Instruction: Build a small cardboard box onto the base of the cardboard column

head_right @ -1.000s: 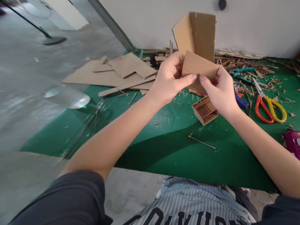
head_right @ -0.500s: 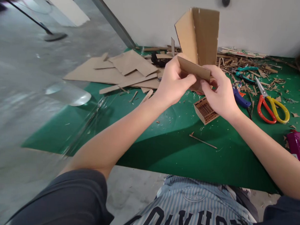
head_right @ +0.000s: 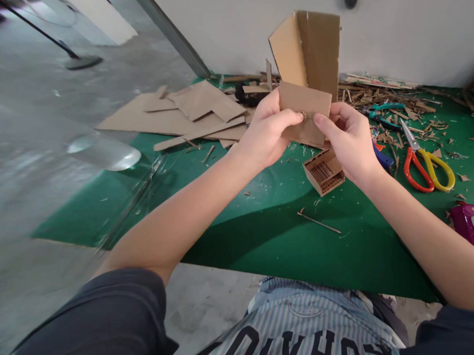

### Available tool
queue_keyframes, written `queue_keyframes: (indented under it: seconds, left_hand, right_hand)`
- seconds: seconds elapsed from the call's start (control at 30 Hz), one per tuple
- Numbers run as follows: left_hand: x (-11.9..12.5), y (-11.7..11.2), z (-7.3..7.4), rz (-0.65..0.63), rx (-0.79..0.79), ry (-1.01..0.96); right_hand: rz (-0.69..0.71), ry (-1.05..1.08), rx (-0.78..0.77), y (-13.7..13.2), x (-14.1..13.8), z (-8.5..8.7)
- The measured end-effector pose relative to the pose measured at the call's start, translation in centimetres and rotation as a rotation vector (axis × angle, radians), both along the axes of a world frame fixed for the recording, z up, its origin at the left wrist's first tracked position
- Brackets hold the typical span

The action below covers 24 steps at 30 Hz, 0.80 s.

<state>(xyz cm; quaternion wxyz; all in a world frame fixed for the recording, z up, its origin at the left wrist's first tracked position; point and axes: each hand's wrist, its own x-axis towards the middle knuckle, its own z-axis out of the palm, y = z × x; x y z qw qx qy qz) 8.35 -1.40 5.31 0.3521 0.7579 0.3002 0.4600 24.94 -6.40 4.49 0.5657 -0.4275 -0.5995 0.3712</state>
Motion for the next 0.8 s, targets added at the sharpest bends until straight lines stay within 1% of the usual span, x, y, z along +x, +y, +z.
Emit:
queue_keyframes:
  seconds: [0.1,0.2,0.33,0.43,0.63,0.73,0.8]
  left_hand:
    - [-0.2,0.5,0.0,0.013,-0.02,-0.016]
    - [-0.3,0.9,-0.1,0.018,-0.016,-0.015]
    - [-0.5,0.3,0.1,0.006,0.092,0.034]
    - [-0.6,-0.4,0.5,-0.033,0.155,0.088]
    - [-0.4,-1.5,1.1,-0.103,0.104,0.088]
    - [-0.3,-2.1,1.3,-0.087,0.108,0.116]
    - [-0.2,-2.6,1.4,-0.048,0.148,0.156]
  right_hand:
    - [0.006,0.024,0.001,-0.4,-0.2,0.5]
    - [-0.021,-0.006,0.029,-0.7,-0.3,0.9]
    - [-0.051,-0.038,0.065,-0.9,-0.4,1.1]
    - [-0.043,-0.068,0.104,-0.6,-0.4,0.8]
    - [-0.09,-0.18,0.185,0.1,0.3,-0.1]
    - [-0.134,-0.218,0.208,0.4,0.6,-0.6]
    - [-0.174,-0.246,0.222,0.6,0.7,-0.9]
